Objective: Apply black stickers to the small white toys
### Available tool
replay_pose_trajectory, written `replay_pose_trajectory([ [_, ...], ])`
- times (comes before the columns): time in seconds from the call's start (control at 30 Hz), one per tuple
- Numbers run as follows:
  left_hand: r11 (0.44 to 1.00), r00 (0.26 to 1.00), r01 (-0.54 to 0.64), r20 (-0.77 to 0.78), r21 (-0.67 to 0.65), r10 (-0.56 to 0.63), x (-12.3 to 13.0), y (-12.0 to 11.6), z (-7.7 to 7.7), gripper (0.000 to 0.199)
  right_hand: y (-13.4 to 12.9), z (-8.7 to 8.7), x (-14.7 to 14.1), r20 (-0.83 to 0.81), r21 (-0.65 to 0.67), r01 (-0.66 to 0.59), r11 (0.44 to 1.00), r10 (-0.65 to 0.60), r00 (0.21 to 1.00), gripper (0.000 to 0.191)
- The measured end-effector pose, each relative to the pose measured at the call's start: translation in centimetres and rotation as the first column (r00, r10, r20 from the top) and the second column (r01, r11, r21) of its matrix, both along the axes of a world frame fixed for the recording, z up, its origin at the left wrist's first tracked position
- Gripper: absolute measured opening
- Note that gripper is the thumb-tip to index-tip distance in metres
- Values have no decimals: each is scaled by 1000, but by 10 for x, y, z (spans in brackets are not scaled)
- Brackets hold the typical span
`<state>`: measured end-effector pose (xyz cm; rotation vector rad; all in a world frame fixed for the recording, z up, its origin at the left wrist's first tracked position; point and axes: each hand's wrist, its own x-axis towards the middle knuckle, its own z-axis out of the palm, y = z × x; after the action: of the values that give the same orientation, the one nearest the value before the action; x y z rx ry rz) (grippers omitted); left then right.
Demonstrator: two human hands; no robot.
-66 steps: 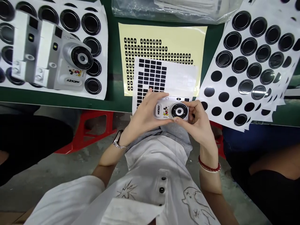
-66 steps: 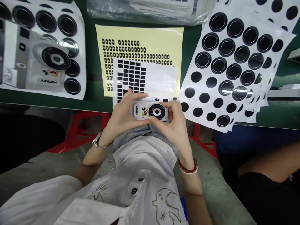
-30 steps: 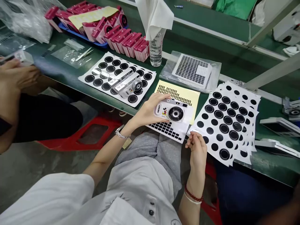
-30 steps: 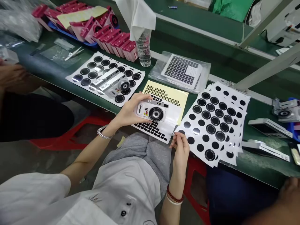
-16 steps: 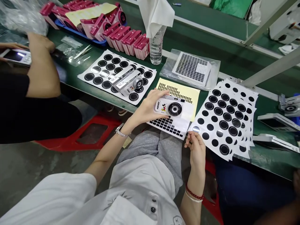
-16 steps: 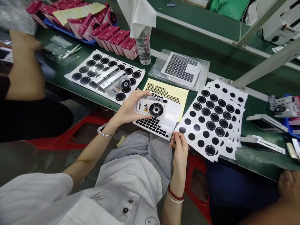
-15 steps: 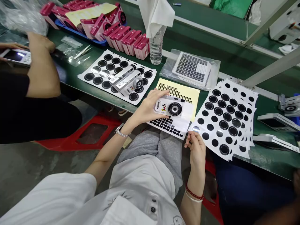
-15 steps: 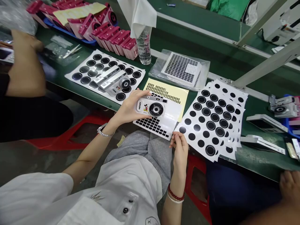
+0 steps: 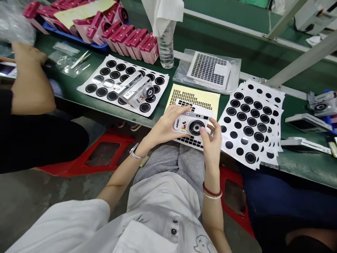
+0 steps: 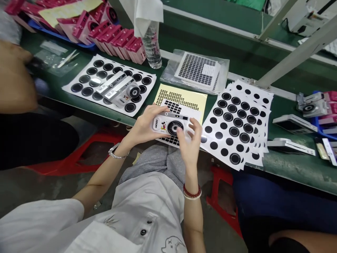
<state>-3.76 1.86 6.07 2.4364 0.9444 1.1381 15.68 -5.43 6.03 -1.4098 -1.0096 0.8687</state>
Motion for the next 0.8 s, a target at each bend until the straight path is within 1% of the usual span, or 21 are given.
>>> replay_pose_trajectory([
  [0.1, 999, 1000, -9, -5, 51, 9, 8, -7, -6, 78, 12, 4, -12, -59, -43, -60, 997, 57, 997, 72],
  [0.17, 995, 1000, -12, 4, 102, 11, 10, -9, -10, 67, 11, 3, -10, -69, -70, -113, 991, 108, 992, 88],
  [0.23, 992, 1000, -17, 23, 127, 14, 11, -9, -13, 65, 6, 2, -5, -73, -73, -212, 975, 207, 976, 107],
  [0.27, 992, 999, -24, 36, 122, 20, 10, -8, -13, 68, 5, 2, -2, -84, -64, -263, 963, 258, 963, 112],
  [0.3, 994, 998, -36, 51, 108, 31, 10, -8, -13, 72, 4, 2, 0, -101, -54, -297, 953, 291, 951, 111],
  [0.33, 995, 997, -48, 64, 87, 43, 10, -7, -13, 77, 4, 2, 0, -120, -50, -303, 952, 296, 948, 104],
  [0.4, 997, 996, -50, 80, 56, 46, 10, -6, -12, 82, 6, 2, -2, -140, -52, -227, 973, 218, 966, 86],
  [0.43, 998, 996, -39, 81, 54, 35, 10, -6, -12, 81, 8, 2, -5, -134, -58, -177, 983, 168, 977, 80],
  [0.47, 998, 997, -27, 77, 58, 23, 10, -6, -11, 79, 10, 1, -6, -121, -65, -149, 987, 141, 983, 79],
  [0.5, 998, 998, -18, 68, 64, 14, 10, -6, -11, 76, 11, 1, -8, -102, -72, -151, 986, 143, 984, 84],
  [0.53, 998, 998, -18, 57, 64, 15, 9, -6, -11, 74, 12, -1, -8, -86, -75, -183, 980, 176, 981, 93],
  [0.6, 999, 998, -45, 47, 31, 44, 6, -5, -12, 75, 12, -3, -6, -88, -73, -303, 950, 296, 951, 110],
  [0.63, 998, 997, -58, 54, 1, 58, 4, -5, -12, 78, 11, -5, -3, -114, -62, -360, 931, 352, 929, 114],
  [0.7, 996, 993, -63, 91, -65, 69, 1, -3, -13, 88, 9, -7, 3, -180, -38, -419, 907, 406, 896, 108],
  [0.73, 994, 991, -60, 113, -96, 71, -1, -1, -13, 93, 8, -7, 7, -196, -42, -417, 908, 401, 895, 102],
  [0.8, 989, 986, -58, 150, -139, 78, -5, 2, -12, 101, 6, -5, 15, -179, -86, -361, 929, 342, 922, 88],
])
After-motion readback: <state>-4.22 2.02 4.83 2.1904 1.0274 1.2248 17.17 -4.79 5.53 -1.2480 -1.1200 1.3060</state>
